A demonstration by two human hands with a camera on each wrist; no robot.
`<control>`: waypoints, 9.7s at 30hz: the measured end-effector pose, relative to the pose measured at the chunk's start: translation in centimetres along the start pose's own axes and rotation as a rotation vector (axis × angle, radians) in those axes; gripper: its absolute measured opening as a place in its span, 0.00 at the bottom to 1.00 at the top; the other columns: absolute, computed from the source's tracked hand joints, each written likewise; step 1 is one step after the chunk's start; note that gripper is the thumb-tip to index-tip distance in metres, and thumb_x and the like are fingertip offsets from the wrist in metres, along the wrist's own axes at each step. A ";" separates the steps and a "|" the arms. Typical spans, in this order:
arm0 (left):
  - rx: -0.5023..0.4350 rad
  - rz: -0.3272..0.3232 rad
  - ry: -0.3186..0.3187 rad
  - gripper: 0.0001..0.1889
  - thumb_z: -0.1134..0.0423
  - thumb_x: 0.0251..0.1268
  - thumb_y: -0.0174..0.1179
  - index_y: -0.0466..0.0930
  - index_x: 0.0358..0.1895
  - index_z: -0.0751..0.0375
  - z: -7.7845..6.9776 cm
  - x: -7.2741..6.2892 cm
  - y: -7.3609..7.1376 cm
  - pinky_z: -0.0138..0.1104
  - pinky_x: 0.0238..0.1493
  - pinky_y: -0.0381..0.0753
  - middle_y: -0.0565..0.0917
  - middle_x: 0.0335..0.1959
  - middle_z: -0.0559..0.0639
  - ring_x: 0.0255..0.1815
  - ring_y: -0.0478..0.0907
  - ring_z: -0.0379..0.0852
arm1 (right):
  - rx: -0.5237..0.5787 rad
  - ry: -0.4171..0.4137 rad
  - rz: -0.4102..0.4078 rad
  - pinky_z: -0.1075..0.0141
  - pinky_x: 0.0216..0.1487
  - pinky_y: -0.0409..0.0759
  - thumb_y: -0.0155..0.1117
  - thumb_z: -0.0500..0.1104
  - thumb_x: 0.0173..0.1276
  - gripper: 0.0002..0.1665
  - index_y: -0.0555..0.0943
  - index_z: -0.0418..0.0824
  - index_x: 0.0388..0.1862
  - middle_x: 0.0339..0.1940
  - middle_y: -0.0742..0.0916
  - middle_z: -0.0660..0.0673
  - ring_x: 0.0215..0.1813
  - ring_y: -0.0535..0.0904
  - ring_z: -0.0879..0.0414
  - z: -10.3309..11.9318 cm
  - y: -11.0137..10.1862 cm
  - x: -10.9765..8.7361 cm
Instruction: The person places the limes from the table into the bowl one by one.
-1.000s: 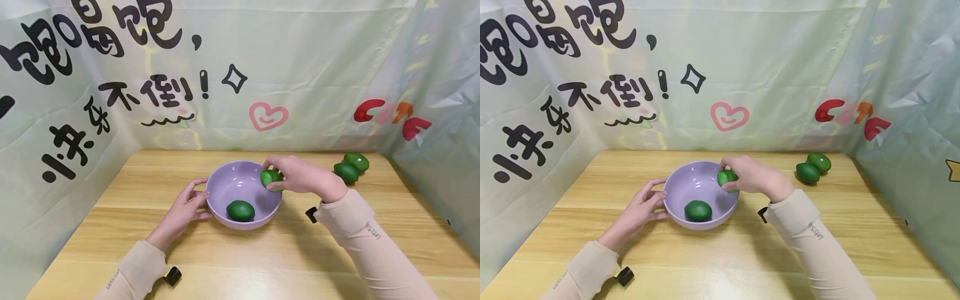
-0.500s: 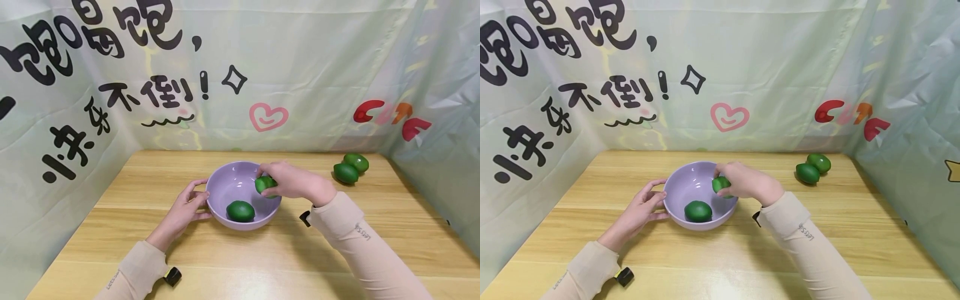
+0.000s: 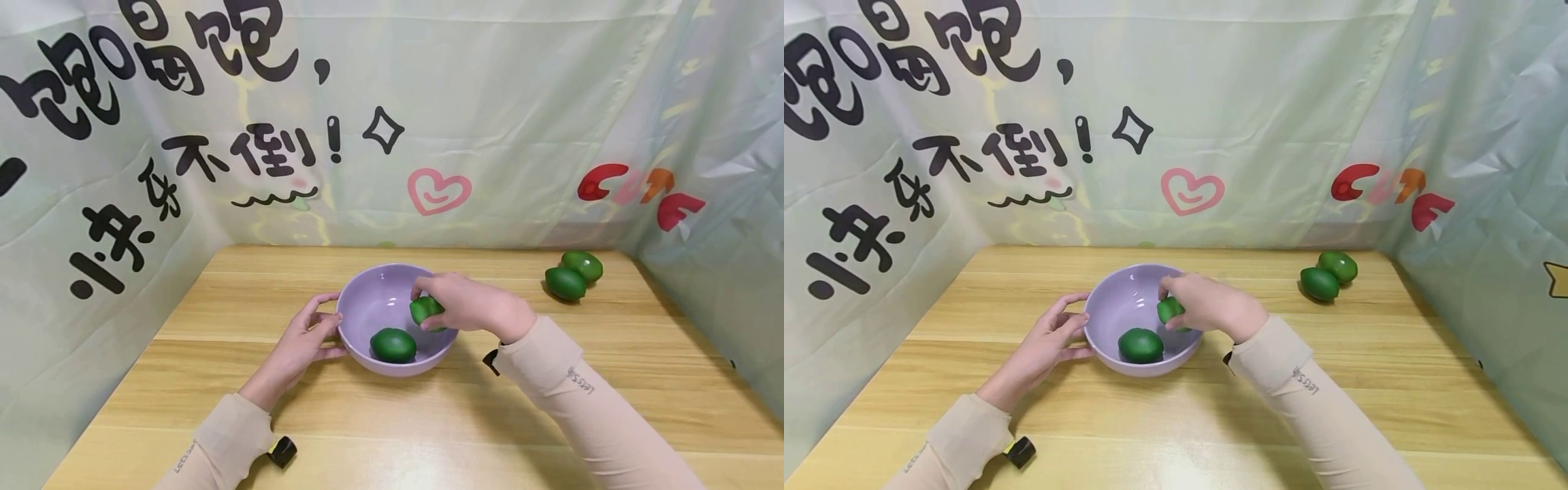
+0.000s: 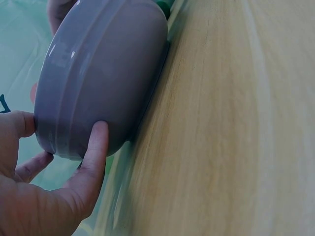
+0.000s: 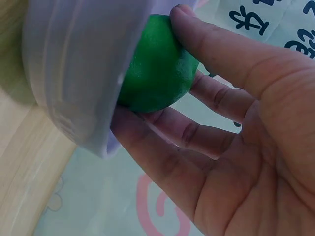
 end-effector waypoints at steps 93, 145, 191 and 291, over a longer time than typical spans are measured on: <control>0.017 0.012 0.005 0.26 0.62 0.85 0.55 0.66 0.80 0.46 -0.1 -0.2 0.1 0.48 0.57 0.95 0.71 0.66 0.69 0.56 0.86 0.56 | -0.056 0.108 0.128 0.63 0.48 0.84 0.82 0.44 0.66 0.21 0.84 0.41 0.54 0.42 0.88 0.47 0.42 0.80 0.56 0.8 4.2 1.4; 0.022 0.022 0.001 0.26 0.61 0.86 0.54 0.65 0.81 0.46 -0.1 -0.2 0.1 0.48 0.57 0.95 0.70 0.68 0.70 0.61 0.84 0.62 | 0.024 0.054 0.028 0.48 0.66 0.87 0.76 0.42 0.72 0.25 0.81 0.35 0.64 0.59 0.87 0.36 0.61 0.83 0.40 -1.2 -1.5 -1.0; 0.023 0.021 0.005 0.26 0.60 0.86 0.54 0.65 0.81 0.46 0.0 -0.1 0.0 0.48 0.57 0.95 0.71 0.67 0.69 0.59 0.85 0.60 | 0.041 0.330 -0.044 0.35 0.68 0.81 0.74 0.52 0.73 0.37 0.74 0.36 0.73 0.72 0.77 0.27 0.71 0.76 0.31 -14.6 -3.5 -7.2; 0.007 0.014 0.004 0.26 0.62 0.85 0.54 0.65 0.80 0.47 0.0 0.0 -0.1 0.48 0.57 0.95 0.72 0.67 0.70 0.54 0.86 0.56 | -0.064 0.598 0.037 0.48 0.42 0.84 0.81 0.34 0.62 0.30 0.74 0.34 0.58 0.49 0.85 0.33 0.49 0.79 0.40 -23.8 -3.8 -9.1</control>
Point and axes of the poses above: each hand's wrist, its own x-axis towards the middle knuckle, its own y-axis out of the palm, z = x × y, the point moved 9 cm from there along x, towards the middle knuckle
